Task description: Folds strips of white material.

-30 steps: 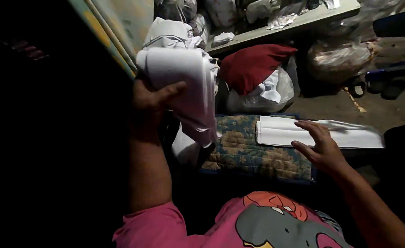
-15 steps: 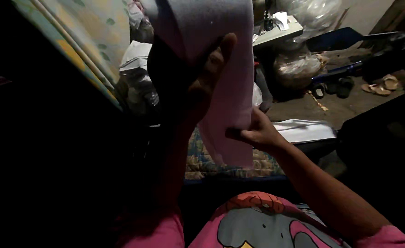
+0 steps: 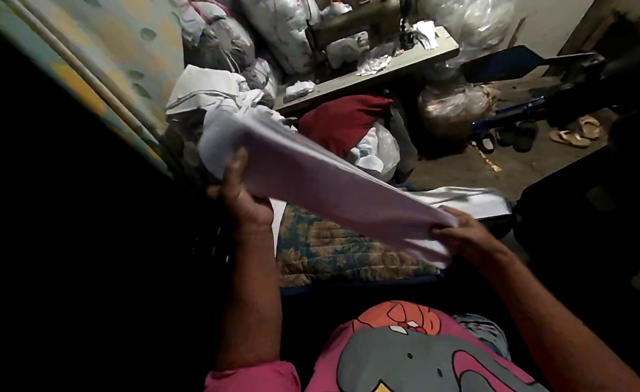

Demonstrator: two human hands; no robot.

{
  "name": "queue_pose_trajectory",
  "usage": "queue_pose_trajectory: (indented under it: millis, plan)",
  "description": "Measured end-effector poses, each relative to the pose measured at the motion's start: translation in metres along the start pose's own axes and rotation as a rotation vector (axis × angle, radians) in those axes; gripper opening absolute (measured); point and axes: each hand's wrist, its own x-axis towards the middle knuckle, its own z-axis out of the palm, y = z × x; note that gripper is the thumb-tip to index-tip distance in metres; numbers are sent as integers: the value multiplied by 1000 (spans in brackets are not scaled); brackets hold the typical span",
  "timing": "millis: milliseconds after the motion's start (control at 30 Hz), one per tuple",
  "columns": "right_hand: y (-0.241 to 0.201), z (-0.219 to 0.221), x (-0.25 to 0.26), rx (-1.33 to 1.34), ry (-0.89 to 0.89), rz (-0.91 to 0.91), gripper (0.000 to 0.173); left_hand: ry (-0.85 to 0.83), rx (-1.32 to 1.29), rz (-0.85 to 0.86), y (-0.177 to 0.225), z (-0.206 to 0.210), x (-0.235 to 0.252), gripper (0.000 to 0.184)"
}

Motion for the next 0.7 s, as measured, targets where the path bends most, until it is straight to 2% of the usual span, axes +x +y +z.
queue_pose_trajectory:
  millis: [100, 167, 267, 333, 433, 500, 567, 633, 700]
  plan:
    - [-7, -49, -1, -144, 112, 71, 35, 150, 147, -411, -50, -54, -22, 32]
    - [-8, -71, 2, -238, 140, 126, 33, 187, 272, -537, -85, -79, -46, 39]
    - [-6, -90, 8, -326, 148, 232, 37, 130, 388, -503, -113, -101, -84, 61]
    - [2, -97, 16, -454, 160, 297, 39, 122, 510, -451, -123, -109, -99, 63]
    - [28, -109, 31, -742, 175, 397, 54, -7, 887, -501, -142, -138, -105, 70]
    - [42, -109, 35, -938, 184, 431, 54, -90, 1026, -580, -149, -155, -102, 66]
    - [46, -103, 31, -1012, 248, 439, 50, -95, 1018, -603, -149, -162, -97, 58]
    - [48, -102, 21, -1008, 321, 432, 49, -45, 1016, -543, -147, -165, -96, 57]
    - [49, -104, 14, -1000, 345, 420, 47, -49, 1080, -384, -141, -164, -95, 61]
